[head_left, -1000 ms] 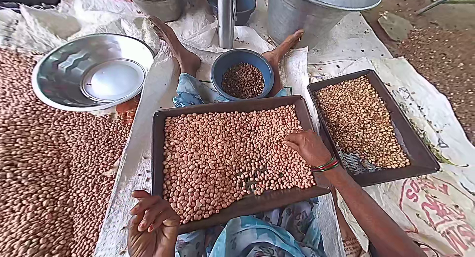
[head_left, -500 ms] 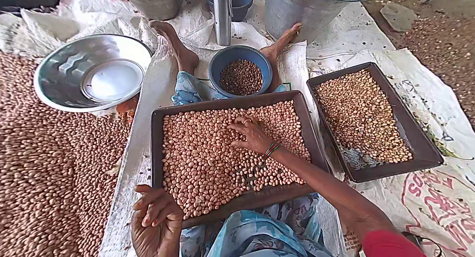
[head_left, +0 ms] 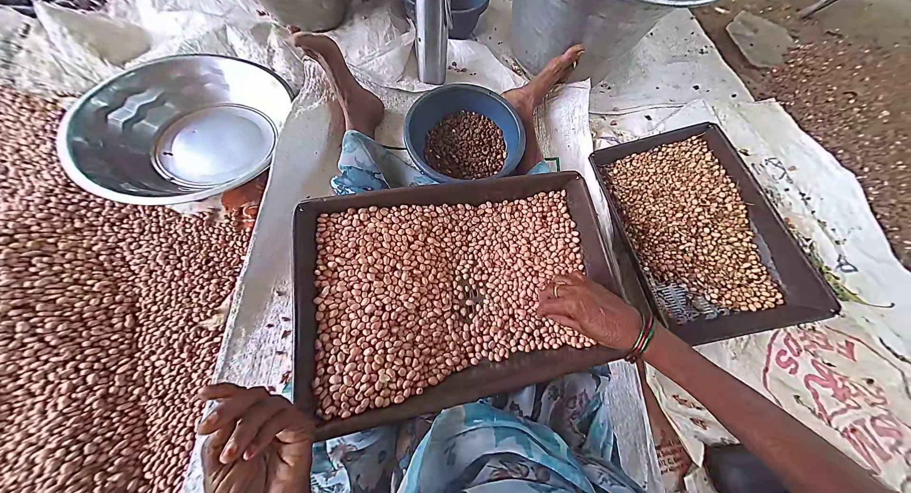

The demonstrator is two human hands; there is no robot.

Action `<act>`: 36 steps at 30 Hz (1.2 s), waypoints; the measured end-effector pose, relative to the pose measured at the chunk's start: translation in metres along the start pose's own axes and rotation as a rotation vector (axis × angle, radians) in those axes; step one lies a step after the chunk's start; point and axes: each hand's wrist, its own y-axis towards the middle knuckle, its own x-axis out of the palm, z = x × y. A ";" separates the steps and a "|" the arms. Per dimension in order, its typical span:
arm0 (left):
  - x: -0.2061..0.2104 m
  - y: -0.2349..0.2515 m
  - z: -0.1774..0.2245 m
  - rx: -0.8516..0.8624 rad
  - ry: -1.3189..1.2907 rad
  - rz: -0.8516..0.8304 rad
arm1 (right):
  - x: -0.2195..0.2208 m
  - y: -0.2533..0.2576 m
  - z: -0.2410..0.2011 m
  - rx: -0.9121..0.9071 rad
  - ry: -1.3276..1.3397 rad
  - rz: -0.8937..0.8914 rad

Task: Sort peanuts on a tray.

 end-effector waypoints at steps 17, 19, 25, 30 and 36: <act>0.001 0.004 0.001 -0.047 0.086 -0.033 | -0.028 0.078 -0.012 0.379 0.078 0.022; 0.002 0.008 -0.001 -0.030 0.070 -0.021 | -0.021 0.089 0.003 0.431 0.013 0.192; 0.009 0.018 -0.009 0.002 0.140 0.000 | -0.007 0.099 0.005 0.469 -0.096 0.173; 0.006 0.022 -0.005 0.087 0.229 0.046 | -0.049 0.077 0.018 0.405 -0.109 0.470; -0.011 0.029 -0.001 0.070 0.316 -0.055 | 0.005 0.102 0.007 0.339 -0.136 0.185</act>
